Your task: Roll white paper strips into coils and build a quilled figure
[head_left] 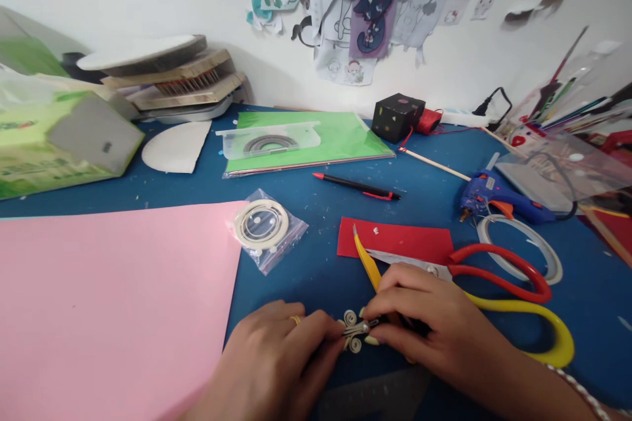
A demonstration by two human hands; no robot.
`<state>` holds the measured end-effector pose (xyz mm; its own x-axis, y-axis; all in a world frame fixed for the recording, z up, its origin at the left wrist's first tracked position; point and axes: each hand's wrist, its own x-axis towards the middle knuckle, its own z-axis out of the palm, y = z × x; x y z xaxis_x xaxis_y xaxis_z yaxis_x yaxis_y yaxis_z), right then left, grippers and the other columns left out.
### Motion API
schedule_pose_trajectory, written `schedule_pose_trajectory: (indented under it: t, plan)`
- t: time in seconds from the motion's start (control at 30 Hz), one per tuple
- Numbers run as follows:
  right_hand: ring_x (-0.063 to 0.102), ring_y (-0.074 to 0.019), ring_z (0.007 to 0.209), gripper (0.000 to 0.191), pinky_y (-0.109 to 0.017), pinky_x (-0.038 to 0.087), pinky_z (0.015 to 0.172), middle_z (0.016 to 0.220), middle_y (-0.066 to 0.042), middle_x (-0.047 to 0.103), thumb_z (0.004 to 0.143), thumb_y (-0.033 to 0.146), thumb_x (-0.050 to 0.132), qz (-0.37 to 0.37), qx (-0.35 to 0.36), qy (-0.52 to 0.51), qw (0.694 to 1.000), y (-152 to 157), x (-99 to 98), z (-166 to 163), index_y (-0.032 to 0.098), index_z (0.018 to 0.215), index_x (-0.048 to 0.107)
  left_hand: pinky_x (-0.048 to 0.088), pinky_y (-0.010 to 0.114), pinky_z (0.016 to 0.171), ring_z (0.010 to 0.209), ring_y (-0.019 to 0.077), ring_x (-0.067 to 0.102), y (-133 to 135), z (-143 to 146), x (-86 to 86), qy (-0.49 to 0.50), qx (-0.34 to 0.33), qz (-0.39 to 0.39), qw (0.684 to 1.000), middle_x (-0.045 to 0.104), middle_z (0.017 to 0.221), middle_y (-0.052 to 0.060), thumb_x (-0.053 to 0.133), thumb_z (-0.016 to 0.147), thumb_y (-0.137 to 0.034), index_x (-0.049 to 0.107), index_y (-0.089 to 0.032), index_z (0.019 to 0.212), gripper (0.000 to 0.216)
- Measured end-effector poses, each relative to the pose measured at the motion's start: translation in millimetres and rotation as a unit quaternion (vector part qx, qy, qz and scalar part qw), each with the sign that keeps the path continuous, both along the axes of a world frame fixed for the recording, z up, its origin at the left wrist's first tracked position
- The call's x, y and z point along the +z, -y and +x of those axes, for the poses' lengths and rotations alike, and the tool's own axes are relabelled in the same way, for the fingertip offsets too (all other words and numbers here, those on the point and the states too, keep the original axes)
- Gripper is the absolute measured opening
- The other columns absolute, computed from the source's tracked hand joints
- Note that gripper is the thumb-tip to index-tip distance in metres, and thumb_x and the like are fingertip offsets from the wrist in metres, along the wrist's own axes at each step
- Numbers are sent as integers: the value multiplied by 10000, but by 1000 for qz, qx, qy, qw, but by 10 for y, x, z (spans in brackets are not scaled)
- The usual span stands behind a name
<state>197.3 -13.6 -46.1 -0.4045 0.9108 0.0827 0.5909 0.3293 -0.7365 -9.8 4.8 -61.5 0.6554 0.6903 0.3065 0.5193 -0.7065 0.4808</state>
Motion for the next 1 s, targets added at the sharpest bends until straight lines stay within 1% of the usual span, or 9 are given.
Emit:
schedule_pose_trajectory:
  t: [0.1,0.2,0.33,0.4,0.47,0.63,0.73,0.87,1.0]
  plan:
    - [543,-82,717,88,-178,418,631,778,15,582,784,163,568,18,-43,-29,998,3,78,28,213,830,623,350,234,409,443,146,519,8,2,-10,-1,4,-4,1000,545,515,-40,482,814,-181,572,-238,785,110]
    - [536,-77,683,132,-172,407,609,742,29,569,836,231,498,34,-139,-74,987,-4,167,129,239,771,613,359,226,416,461,143,532,2,0,-18,1,8,-18,1000,561,531,-38,486,810,-184,574,-240,782,109]
    - [497,-88,648,261,-191,385,569,733,30,547,873,361,417,20,-289,-180,940,-17,203,291,258,719,601,367,212,411,475,138,544,-18,-7,-29,6,11,-32,999,572,542,-29,481,811,-203,587,-241,773,119]
    - [484,-104,643,297,-209,375,550,713,21,541,862,410,419,-14,-319,-234,919,-21,188,328,245,687,594,368,205,406,488,138,554,-23,-13,-29,8,13,-34,999,583,550,-19,471,815,-217,594,-236,761,136]
    - [472,-114,661,310,-221,362,551,722,16,533,855,428,422,-32,-314,-247,916,-19,169,334,239,676,589,380,201,413,501,138,565,-23,-17,-24,8,15,-38,999,596,562,-13,465,818,-221,599,-233,757,148]
    - [455,-113,736,260,-219,338,584,795,25,521,875,383,417,-31,-282,-223,933,0,136,309,250,727,585,409,191,431,502,128,576,-24,-20,-5,15,12,-47,999,608,567,-21,489,810,-232,606,-236,764,125]
    - [456,-106,729,272,-215,332,581,801,26,520,881,376,410,-35,-280,-220,934,7,124,309,243,717,582,415,176,428,497,117,570,-33,-15,33,8,36,-64,997,607,569,-22,497,802,-236,613,-231,744,130]
    - [447,-97,647,303,-213,326,527,760,22,514,880,394,391,-41,-278,-206,937,3,145,318,229,707,576,342,157,339,353,82,433,-71,-13,83,-18,99,-80,992,502,459,-57,505,793,-280,637,-230,728,155]
    - [492,-100,622,294,-209,376,551,699,13,532,865,384,408,-40,-233,-130,963,-33,203,257,218,696,583,303,150,313,316,71,368,-111,-19,80,-28,97,-72,992,413,408,-81,533,767,-296,649,-229,706,147]
